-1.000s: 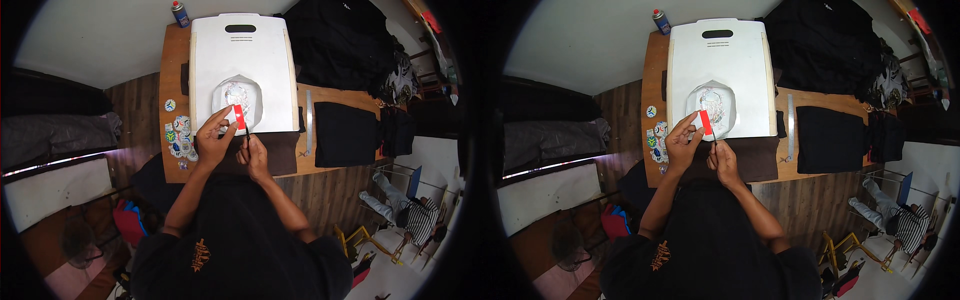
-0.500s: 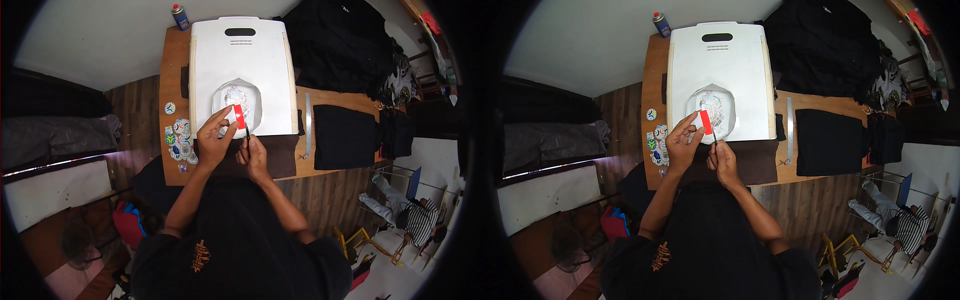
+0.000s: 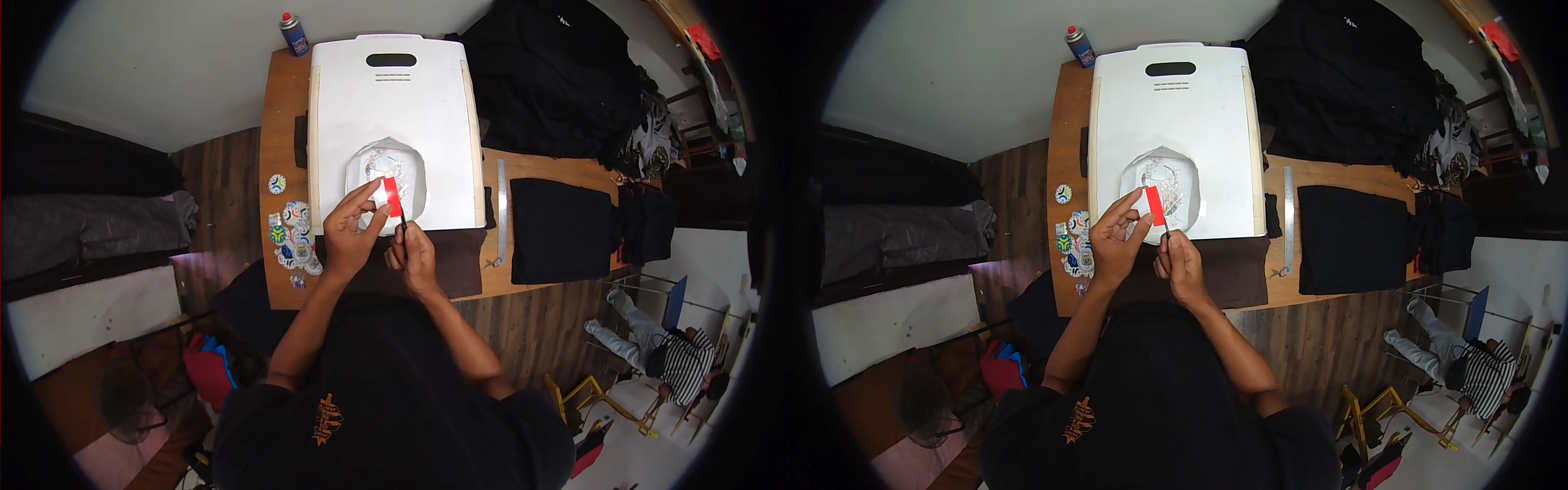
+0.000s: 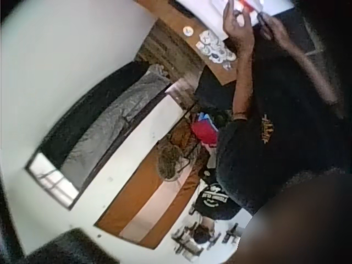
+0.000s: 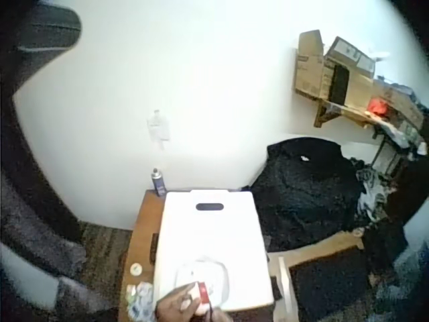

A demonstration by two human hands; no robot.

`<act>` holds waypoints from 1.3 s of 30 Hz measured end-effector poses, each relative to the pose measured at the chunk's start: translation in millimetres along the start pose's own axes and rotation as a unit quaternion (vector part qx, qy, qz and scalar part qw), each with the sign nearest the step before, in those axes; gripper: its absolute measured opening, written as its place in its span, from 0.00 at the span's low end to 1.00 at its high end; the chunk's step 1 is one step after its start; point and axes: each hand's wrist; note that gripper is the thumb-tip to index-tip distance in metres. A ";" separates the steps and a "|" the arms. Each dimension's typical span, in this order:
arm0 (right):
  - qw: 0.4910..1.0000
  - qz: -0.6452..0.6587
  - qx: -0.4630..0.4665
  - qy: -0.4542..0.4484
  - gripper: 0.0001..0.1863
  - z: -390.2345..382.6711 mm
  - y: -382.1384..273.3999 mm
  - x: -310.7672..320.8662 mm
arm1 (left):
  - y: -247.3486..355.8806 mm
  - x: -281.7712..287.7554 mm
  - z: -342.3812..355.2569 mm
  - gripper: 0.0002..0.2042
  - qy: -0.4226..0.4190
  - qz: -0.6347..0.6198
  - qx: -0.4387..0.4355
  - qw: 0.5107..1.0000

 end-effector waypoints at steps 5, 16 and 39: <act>1.000 -0.006 0.007 0.003 0.19 0.4 1.1 -1.0 | -1.2 1.4 -1.1 0.23 0.000 0.005 0.003 1.000; 1.000 0.018 -0.003 0.003 0.19 -1.2 3.4 -2.8 | -0.8 1.7 -1.9 0.23 -0.005 -0.001 -0.013 1.000; 1.000 0.006 0.009 0.012 0.19 0.8 0.2 -6.7 | -0.3 0.0 -3.0 0.23 0.001 -0.014 -0.002 1.000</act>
Point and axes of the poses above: each hand's wrist, its own z-axis towards the middle knuckle, its own x-axis out of the back of the hand, y = z × x, and after that the axes turned 4 degrees about -x, right-handed
